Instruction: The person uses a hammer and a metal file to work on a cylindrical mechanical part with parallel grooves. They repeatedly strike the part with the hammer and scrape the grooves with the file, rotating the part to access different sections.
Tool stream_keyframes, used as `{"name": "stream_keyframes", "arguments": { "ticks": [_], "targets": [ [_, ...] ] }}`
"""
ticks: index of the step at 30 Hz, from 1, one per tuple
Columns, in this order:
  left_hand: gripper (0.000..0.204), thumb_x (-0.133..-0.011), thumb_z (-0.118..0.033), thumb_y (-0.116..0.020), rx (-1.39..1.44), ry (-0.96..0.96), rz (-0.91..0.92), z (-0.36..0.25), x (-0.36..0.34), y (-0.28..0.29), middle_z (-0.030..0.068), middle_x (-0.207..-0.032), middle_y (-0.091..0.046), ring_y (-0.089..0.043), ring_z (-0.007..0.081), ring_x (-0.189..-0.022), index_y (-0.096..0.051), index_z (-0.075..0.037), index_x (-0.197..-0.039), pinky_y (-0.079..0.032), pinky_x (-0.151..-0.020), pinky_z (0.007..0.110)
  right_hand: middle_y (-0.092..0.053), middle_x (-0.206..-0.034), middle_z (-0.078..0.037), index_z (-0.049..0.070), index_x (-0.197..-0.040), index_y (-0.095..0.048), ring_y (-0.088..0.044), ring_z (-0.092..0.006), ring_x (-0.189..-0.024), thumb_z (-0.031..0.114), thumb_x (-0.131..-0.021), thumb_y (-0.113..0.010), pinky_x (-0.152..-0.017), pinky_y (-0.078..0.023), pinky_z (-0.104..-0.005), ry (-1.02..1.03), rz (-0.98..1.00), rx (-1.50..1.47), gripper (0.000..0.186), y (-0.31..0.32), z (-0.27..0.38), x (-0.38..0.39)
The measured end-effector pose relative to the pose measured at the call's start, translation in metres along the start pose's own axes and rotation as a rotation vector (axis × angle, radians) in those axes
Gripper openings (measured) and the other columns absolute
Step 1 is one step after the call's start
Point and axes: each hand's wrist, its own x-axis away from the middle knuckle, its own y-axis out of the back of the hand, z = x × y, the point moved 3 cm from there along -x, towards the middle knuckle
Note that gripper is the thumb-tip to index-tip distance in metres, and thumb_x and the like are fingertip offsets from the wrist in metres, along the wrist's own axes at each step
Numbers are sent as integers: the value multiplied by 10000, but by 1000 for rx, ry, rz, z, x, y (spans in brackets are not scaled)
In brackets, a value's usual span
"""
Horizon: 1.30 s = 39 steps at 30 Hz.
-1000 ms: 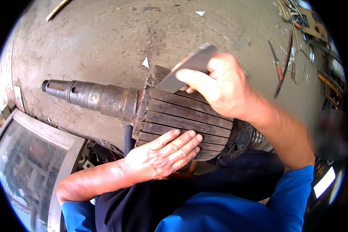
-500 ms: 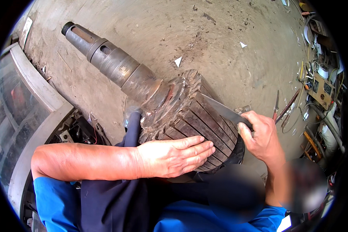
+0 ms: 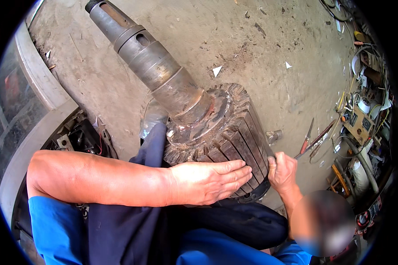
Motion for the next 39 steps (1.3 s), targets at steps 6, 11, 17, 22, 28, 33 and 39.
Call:
{"name": "stream_keyframes", "arguments": {
  "ticks": [6,11,17,22,28,33,39],
  "targets": [
    [519,-1029,-263,-512,11,-6,10,-2,2,2,141,-1642,-546,-443,287,-1586,-653,-9,-1459,-300,-1349,457,-581,-678,-173,32,-924,-565,-627,-452,-633,74,-937,-779,-561,-482,-515,20,84,44,218,29,23,-36],
    [516,-1022,-259,-511,-5,-23,18,2,0,1,125,-1651,-539,-441,286,-1587,-660,-27,-1458,-294,-1354,460,-583,-680,-179,40,-914,-548,-623,-451,-625,70,-936,-779,-550,-472,-517,16,91,-8,234,16,-5,-3],
    [510,-1017,-267,-518,-36,-31,-6,0,4,-2,122,-1638,-554,-452,291,-1578,-666,-31,-1445,-296,-1355,471,-607,-690,-204,43,-950,-565,-634,-473,-640,72,-957,-761,-554,-477,-517,43,80,3,198,24,49,-80],
    [501,-1017,-252,-525,-26,-25,7,0,-1,2,118,-1634,-559,-453,288,-1578,-665,-36,-1447,-302,-1350,474,-597,-672,-206,45,-939,-552,-634,-475,-643,67,-956,-765,-557,-476,-521,-27,171,-20,215,21,-13,2],
    [488,-1023,-253,-525,-38,-17,-5,-1,2,0,118,-1637,-556,-452,283,-1579,-678,-37,-1432,-293,-1353,472,-604,-682,-208,42,-941,-554,-636,-477,-645,65,-941,-777,-556,-477,-520,37,73,-2,224,27,32,-59],
    [499,-1024,-265,-527,-21,3,-5,0,2,0,122,-1644,-548,-436,280,-1589,-680,-38,-1441,-287,-1354,474,-609,-683,-205,44,-957,-571,-642,-472,-646,71,-945,-776,-556,-483,-516,16,143,-19,208,28,18,-57],
    [492,-1028,-291,-543,59,6,79,2,-3,8,141,-1645,-544,-437,308,-1581,-713,-37,-1414,-274,-1357,477,-610,-705,-183,35,-958,-613,-644,-441,-641,70,-936,-792,-567,-490,-497,14,108,-67,184,29,14,-39]
  ]
}}
